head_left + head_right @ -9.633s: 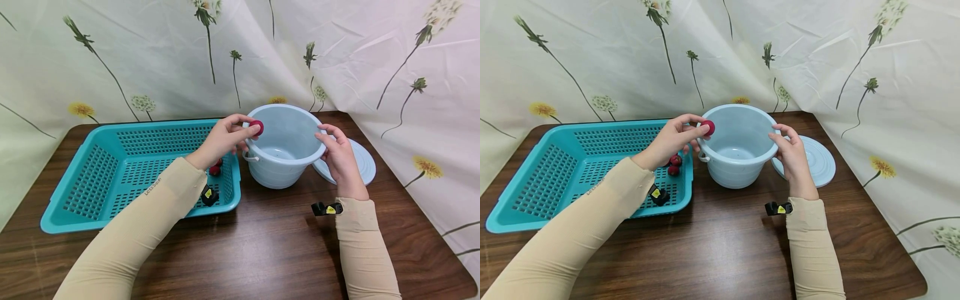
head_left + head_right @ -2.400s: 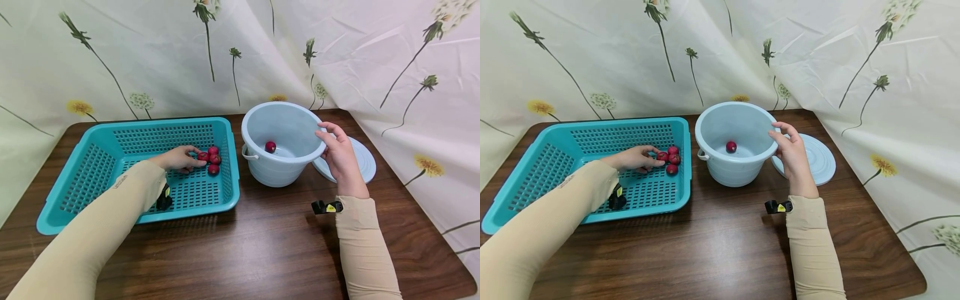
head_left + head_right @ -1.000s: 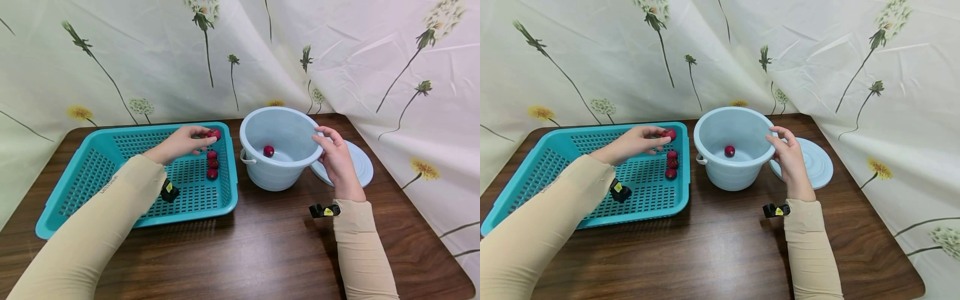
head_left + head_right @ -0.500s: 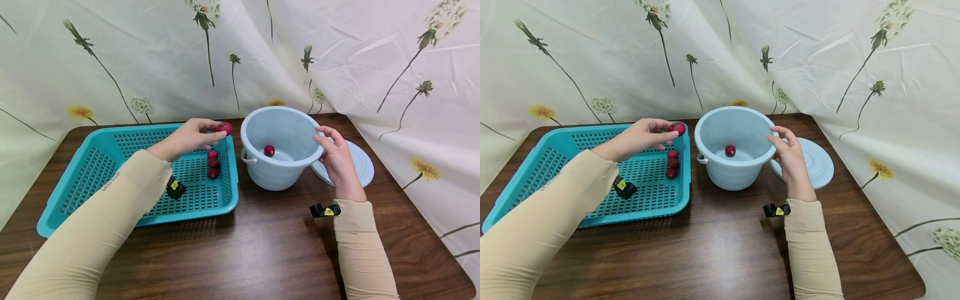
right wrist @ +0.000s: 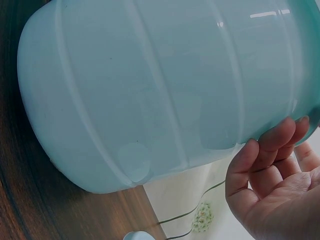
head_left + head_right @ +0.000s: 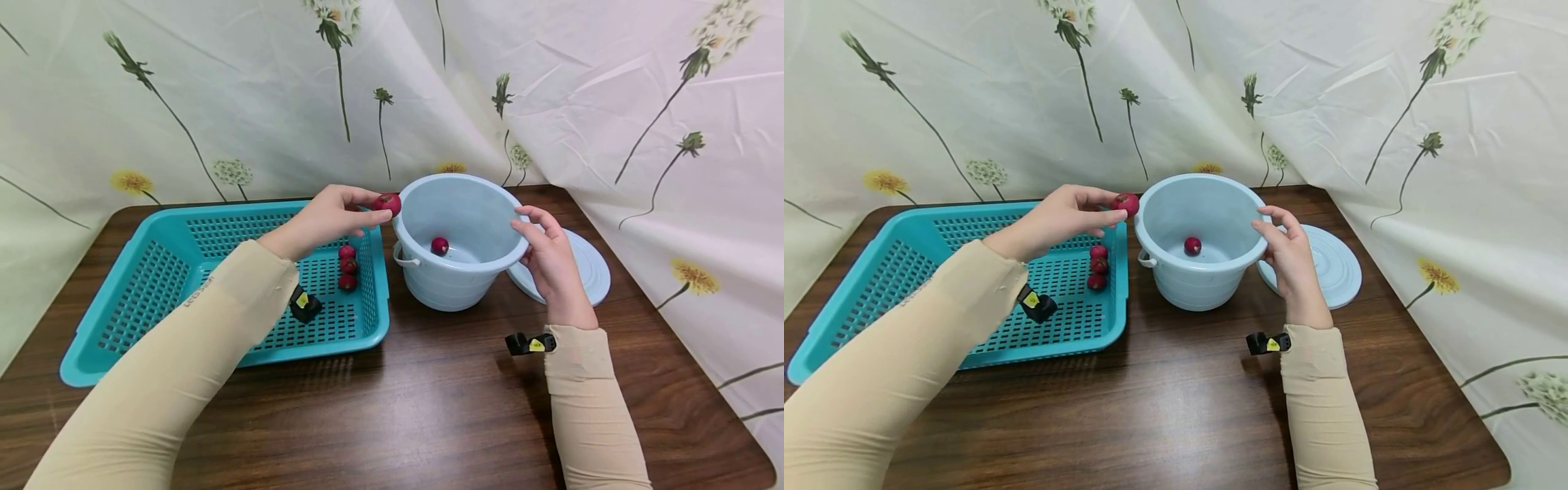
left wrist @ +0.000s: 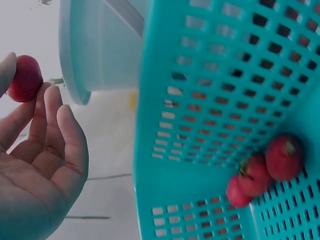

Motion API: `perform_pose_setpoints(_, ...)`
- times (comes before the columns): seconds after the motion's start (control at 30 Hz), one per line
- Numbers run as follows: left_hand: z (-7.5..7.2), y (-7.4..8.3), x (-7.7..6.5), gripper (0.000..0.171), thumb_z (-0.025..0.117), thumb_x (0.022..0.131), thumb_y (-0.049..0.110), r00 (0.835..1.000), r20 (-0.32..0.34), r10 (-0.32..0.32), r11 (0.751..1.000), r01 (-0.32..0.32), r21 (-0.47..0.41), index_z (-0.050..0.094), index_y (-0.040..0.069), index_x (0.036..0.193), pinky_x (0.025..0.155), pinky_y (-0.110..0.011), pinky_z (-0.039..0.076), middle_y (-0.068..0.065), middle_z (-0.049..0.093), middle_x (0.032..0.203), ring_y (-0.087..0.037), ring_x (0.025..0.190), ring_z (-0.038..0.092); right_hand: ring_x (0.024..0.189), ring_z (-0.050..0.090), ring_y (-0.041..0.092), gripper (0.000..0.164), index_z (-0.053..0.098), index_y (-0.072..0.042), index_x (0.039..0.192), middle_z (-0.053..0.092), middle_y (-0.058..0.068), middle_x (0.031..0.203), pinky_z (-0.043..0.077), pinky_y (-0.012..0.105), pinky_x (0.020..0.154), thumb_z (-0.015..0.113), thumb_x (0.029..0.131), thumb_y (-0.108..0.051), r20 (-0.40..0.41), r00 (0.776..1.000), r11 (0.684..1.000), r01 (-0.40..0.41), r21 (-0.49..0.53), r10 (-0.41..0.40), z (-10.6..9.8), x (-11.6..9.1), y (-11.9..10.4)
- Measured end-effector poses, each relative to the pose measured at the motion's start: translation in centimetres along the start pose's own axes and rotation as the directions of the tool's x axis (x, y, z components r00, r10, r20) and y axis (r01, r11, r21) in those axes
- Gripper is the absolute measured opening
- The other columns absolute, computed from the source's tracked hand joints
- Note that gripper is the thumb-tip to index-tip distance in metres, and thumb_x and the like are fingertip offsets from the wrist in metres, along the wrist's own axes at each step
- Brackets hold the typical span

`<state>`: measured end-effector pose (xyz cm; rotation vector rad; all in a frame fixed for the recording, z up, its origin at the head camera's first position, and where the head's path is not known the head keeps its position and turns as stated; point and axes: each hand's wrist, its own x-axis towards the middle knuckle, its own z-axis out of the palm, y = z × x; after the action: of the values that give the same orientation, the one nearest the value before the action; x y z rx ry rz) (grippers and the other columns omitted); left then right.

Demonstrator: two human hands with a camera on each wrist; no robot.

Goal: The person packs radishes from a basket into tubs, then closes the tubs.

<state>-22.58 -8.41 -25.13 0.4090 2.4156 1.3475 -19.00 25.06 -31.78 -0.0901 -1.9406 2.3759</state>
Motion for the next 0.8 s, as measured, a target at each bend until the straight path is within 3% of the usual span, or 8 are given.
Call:
perform_pose_setpoints(0.27,1.4,1.2,0.5,0.048,0.069,0.094,0.034,0.998,0.003,0.070,0.991,-0.070,-0.111,0.059,0.015,0.137,0.096,-0.045,0.052,-0.004,0.063,0.129,-0.023,0.113,0.058,0.067,0.064,0.008,0.019,0.060,-0.020,0.113,0.064,-0.001,0.094,0.052,0.020,0.064,0.067,0.095,-0.020,0.007,1.000,1.000,0.006,0.011,-0.006,0.0,-0.1,0.0)
perform_pose_setpoints(0.4,2.1,1.7,0.8,0.049,0.069,0.093,0.035,0.997,0.002,0.078,0.991,-0.078,-0.107,0.059,0.015,0.137,0.092,-0.040,0.053,-0.003,0.063,0.129,-0.021,0.109,0.060,0.068,0.064,0.008,0.018,0.059,-0.020,0.113,0.066,-0.002,0.091,0.051,0.019,0.064,0.065,0.096,-0.019,0.006,1.000,1.000,0.006,0.004,-0.006,0.0,-0.1,0.0)
perform_pose_setpoints(0.57,2.8,2.1,1.2,0.052,0.070,0.092,0.037,0.997,0.008,0.078,0.993,-0.077,-0.084,0.058,0.016,0.139,0.083,-0.032,0.054,0.000,0.060,0.134,-0.021,0.107,0.059,0.069,0.065,0.008,0.017,0.059,-0.020,0.113,0.061,0.000,0.100,0.052,0.020,0.065,0.065,0.096,-0.019,0.002,1.000,1.000,0.007,-0.004,-0.007,0.0,-0.1,0.0)
perform_pose_setpoints(0.8,3.5,2.5,1.4,0.048,0.070,0.093,0.034,0.997,0.022,0.079,0.990,-0.076,-0.120,0.060,0.016,0.136,0.070,-0.028,0.050,-0.002,0.062,0.129,-0.023,0.101,0.056,0.070,0.065,0.009,0.019,0.060,-0.020,0.113,0.064,-0.001,0.098,0.052,0.020,0.065,0.066,0.096,-0.020,0.002,1.000,1.000,0.012,0.002,-0.012,0.0,-0.2,0.0)
